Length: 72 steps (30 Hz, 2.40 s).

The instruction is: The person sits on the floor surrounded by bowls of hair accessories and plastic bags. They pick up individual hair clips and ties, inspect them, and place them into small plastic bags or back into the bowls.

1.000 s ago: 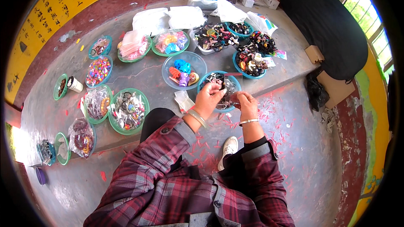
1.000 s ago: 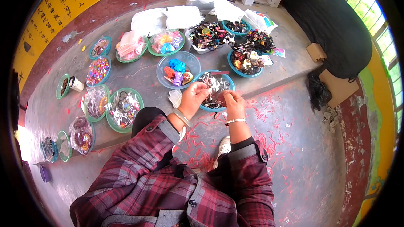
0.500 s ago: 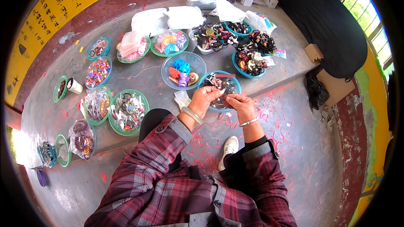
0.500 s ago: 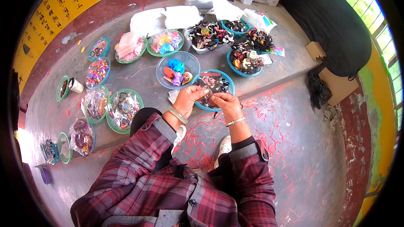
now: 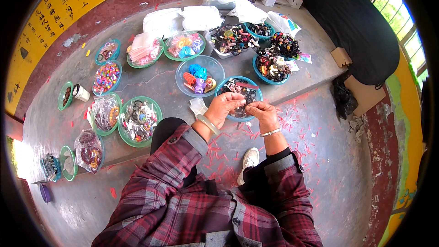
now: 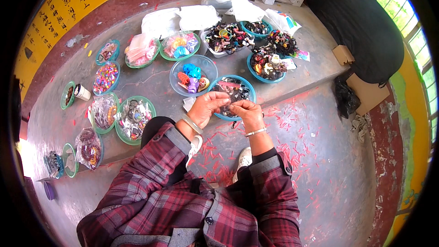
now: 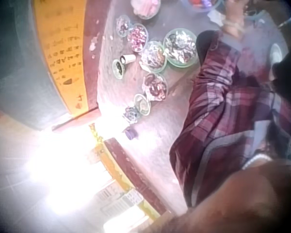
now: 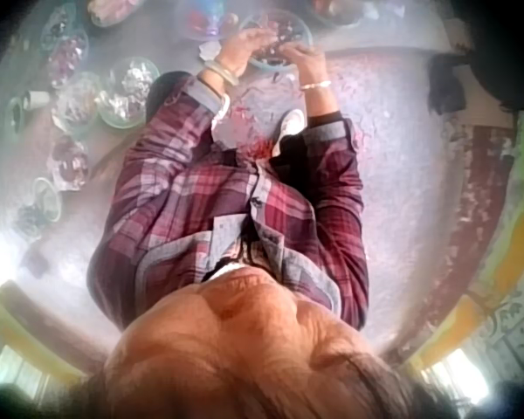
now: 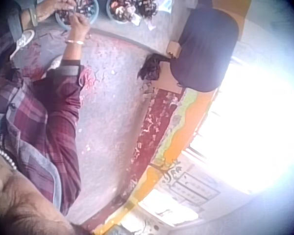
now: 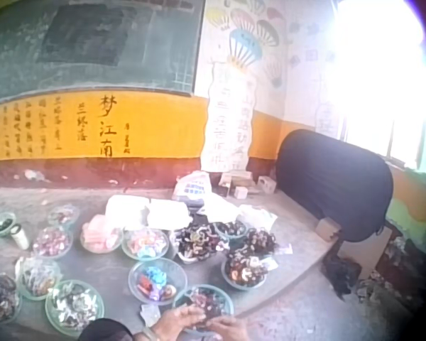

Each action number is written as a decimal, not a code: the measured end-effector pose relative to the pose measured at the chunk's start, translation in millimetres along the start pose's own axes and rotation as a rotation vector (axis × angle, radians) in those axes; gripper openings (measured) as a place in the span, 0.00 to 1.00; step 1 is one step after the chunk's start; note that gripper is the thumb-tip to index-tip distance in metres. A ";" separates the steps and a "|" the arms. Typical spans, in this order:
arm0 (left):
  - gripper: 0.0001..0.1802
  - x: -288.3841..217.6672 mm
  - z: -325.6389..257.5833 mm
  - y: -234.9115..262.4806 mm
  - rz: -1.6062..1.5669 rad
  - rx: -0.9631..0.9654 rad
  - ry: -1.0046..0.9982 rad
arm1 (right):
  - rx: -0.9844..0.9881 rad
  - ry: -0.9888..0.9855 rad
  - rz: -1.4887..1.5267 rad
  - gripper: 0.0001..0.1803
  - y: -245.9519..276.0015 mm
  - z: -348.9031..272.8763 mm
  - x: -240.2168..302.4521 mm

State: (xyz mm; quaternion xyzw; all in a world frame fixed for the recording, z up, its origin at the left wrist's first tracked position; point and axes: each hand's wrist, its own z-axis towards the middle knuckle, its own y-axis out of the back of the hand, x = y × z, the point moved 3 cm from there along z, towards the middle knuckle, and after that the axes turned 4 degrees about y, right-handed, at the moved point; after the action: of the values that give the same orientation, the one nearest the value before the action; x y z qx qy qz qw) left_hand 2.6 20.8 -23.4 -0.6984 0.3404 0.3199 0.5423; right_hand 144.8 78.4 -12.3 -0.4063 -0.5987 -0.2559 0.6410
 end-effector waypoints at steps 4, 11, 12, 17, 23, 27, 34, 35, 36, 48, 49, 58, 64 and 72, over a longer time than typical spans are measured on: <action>0.09 -8.8 -3.5 -1.7 -0.028 0.031 0.079 | -0.014 0.000 -0.020 0.03 -0.7 -0.8 1.5; 0.08 -7.2 -5.1 -5.5 -0.040 0.034 0.104 | 0.018 0.004 -0.042 0.03 -3.1 -0.1 0.5; 0.08 -6.6 -5.0 -5.8 -0.040 0.031 0.102 | 0.024 -0.004 -0.032 0.03 -3.4 0.1 0.0; 0.08 -3.5 -3.8 -4.9 -0.024 0.025 0.073 | 0.044 -0.017 -0.034 0.02 -2.0 0.5 -4.7; 0.08 -0.6 1.7 2.7 0.104 -0.096 -0.072 | -0.127 0.215 -0.334 0.08 -6.6 -3.9 12.9; 0.07 1.0 2.2 8.2 0.284 -0.179 -0.090 | -0.219 0.606 -0.814 0.13 -18.1 -15.8 39.3; 0.07 4.7 -2.4 -7.5 0.584 -0.098 -0.191 | -0.152 0.672 -0.917 0.13 -27.4 -17.6 37.0; 0.07 6.3 -1.6 -6.7 0.645 -0.098 -0.232 | -0.149 0.658 -0.935 0.12 -26.7 -16.7 35.2; 0.07 7.4 -1.2 -6.1 0.707 -0.098 -0.272 | -0.147 0.644 -0.953 0.11 -25.3 -15.9 33.8; 0.10 20.7 1.4 -4.0 0.566 0.070 -0.188 | -0.001 0.445 -0.874 0.06 -17.0 -12.5 24.7; 0.12 23.6 1.8 -2.3 0.581 0.086 -0.144 | 0.003 0.432 -0.844 0.06 -14.8 -11.2 22.2; 0.10 45.4 8.2 2.7 0.422 0.133 -0.041 | 0.134 0.047 -0.871 0.08 -11.8 -11.4 24.4; 0.15 42.7 6.9 0.9 0.706 0.193 -0.072 | 0.237 0.145 -0.927 0.12 -11.0 -11.1 20.1; 0.16 41.0 6.5 1.4 0.683 0.162 -0.083 | 0.261 0.051 -0.849 0.13 -9.6 -11.6 12.0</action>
State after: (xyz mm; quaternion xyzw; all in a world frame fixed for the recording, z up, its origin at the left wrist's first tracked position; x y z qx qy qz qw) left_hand 24.1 21.6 -58.9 -0.4854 0.5562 0.4831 0.4709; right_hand 145.4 65.5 2.1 -0.0337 -0.7237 -0.4289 0.5396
